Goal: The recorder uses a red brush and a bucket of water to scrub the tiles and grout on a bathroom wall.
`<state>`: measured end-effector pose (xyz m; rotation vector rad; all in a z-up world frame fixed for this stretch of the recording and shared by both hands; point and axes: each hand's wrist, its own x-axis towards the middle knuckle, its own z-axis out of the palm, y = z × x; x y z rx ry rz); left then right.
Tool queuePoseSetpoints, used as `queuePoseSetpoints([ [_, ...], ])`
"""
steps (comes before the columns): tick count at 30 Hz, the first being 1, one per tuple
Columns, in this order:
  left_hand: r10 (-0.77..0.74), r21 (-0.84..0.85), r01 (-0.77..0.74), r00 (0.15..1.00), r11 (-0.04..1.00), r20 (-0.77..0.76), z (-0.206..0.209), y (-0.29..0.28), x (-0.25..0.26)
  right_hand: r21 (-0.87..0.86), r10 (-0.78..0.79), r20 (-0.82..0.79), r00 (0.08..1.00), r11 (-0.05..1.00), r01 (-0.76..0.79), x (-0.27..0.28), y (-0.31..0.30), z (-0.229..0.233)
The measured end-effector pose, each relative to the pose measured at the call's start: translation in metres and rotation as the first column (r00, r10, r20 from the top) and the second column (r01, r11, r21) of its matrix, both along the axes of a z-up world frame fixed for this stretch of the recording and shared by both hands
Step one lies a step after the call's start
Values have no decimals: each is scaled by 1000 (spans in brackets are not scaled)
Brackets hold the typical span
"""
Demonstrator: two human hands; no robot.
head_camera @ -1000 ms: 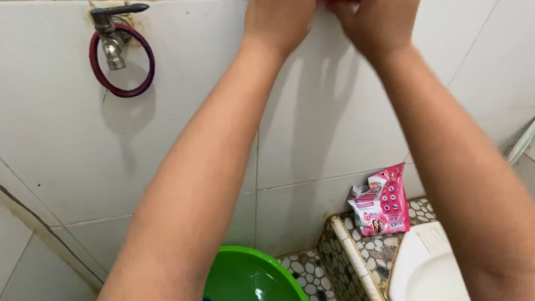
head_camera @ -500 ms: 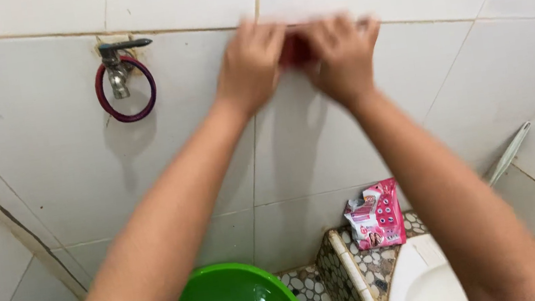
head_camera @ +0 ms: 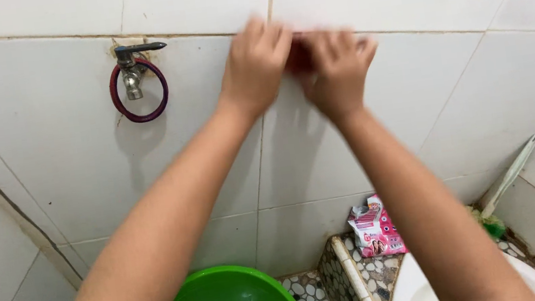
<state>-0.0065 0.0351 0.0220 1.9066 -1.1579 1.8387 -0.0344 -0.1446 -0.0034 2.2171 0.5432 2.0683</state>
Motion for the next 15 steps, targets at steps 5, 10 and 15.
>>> queuePoseSetpoints([
  [5, 28, 144, -5, 986, 990, -162, -85, 20, -13, -43, -19, -192, 981, 999, 11, -8, 7, -90],
  [10, 62, 132, -43, 988, 990, -144, -47, 23, 2, -125, -14, -144, 989, 992, -4, -1, 5, -38],
  [15, 104, 0, -105, 990, 995, 96, 91, 12, 28, -155, -32, 107, 994, 987, 48, 21, 3, 107],
])
